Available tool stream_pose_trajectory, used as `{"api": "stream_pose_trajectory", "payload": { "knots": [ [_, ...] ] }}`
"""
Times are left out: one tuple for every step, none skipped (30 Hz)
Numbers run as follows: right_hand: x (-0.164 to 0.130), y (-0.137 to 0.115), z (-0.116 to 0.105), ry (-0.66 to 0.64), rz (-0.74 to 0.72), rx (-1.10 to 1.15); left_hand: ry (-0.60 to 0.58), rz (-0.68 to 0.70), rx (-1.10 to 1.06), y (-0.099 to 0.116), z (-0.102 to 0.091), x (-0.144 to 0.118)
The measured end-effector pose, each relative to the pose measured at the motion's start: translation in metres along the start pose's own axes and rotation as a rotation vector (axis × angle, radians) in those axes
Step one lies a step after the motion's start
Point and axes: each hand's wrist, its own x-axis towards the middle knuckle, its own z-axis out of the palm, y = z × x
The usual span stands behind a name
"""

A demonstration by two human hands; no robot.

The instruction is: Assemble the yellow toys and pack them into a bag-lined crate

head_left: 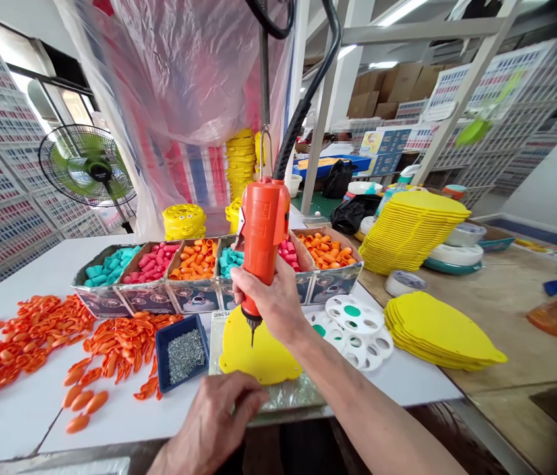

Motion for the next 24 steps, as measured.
{"api": "stream_pose_trajectory", "payload": {
  "knots": [
    [0.003, 0.003, 0.002, 0.005, -0.007, 0.001, -0.002, 0.033, 0.025, 0.002, 0.004, -0.002],
    [0.005, 0.006, 0.005, 0.010, -0.010, -0.004, 0.010, 0.059, 0.050, 0.003, 0.008, -0.003],
    [0.008, 0.009, 0.009, 0.016, -0.012, -0.012, 0.028, 0.079, 0.072, 0.003, 0.011, -0.002],
    [0.011, 0.012, 0.012, 0.019, -0.015, -0.021, 0.044, 0.095, 0.089, 0.003, 0.012, -0.001],
    [0.015, 0.014, 0.016, 0.023, -0.020, -0.027, 0.057, 0.108, 0.098, 0.001, 0.014, 0.002],
    [0.018, 0.017, 0.019, 0.025, -0.027, -0.030, 0.063, 0.115, 0.094, -0.001, 0.014, 0.005],
    [0.022, 0.021, 0.023, 0.025, -0.037, -0.032, 0.061, 0.123, 0.073, -0.004, 0.014, 0.008],
    [0.025, 0.024, 0.026, 0.024, -0.044, -0.032, 0.051, 0.130, 0.042, -0.007, 0.015, 0.011],
    [0.029, 0.027, 0.028, 0.024, -0.048, -0.033, 0.038, 0.134, 0.008, -0.010, 0.015, 0.013],
    [0.032, 0.031, 0.030, 0.024, -0.050, -0.038, 0.023, 0.131, -0.026, -0.013, 0.016, 0.015],
    [0.035, 0.035, 0.031, 0.024, -0.052, -0.046, 0.012, 0.120, -0.057, -0.016, 0.017, 0.017],
    [0.037, 0.039, 0.032, 0.022, -0.054, -0.057, 0.002, 0.105, -0.084, -0.019, 0.018, 0.017],
    [0.039, 0.042, 0.033, 0.021, -0.057, -0.071, -0.005, 0.086, -0.108, -0.021, 0.018, 0.018],
    [0.040, 0.045, 0.033, 0.021, -0.058, -0.086, -0.013, 0.061, -0.132, -0.023, 0.019, 0.018],
    [0.041, 0.048, 0.033, 0.021, -0.057, -0.098, -0.020, 0.041, -0.155, -0.024, 0.020, 0.018],
    [0.042, 0.050, 0.032, 0.023, -0.054, -0.107, -0.030, 0.026, -0.174, -0.024, 0.020, 0.017],
    [0.042, 0.051, 0.032, 0.025, -0.051, -0.114, -0.039, 0.016, -0.187, -0.025, 0.020, 0.017],
    [0.042, 0.052, 0.031, 0.027, -0.051, -0.120, -0.047, 0.008, -0.196, -0.025, 0.020, 0.017],
    [0.042, 0.053, 0.031, 0.026, -0.053, -0.124, -0.052, 0.001, -0.202, -0.025, 0.020, 0.016],
    [0.042, 0.053, 0.031, 0.025, -0.056, -0.128, -0.054, -0.005, -0.209, -0.025, 0.019, 0.016],
    [0.042, 0.053, 0.031, 0.025, -0.060, -0.132, -0.054, -0.011, -0.217, -0.025, 0.019, 0.016],
    [0.041, 0.053, 0.030, 0.026, -0.062, -0.135, -0.052, -0.019, -0.225, -0.025, 0.020, 0.017],
    [0.041, 0.053, 0.030, 0.028, -0.060, -0.134, -0.049, -0.025, -0.232, -0.026, 0.020, 0.017],
    [0.041, 0.053, 0.030, 0.031, -0.055, -0.132, -0.046, -0.029, -0.238, -0.026, 0.020, 0.017]
  ]
}}
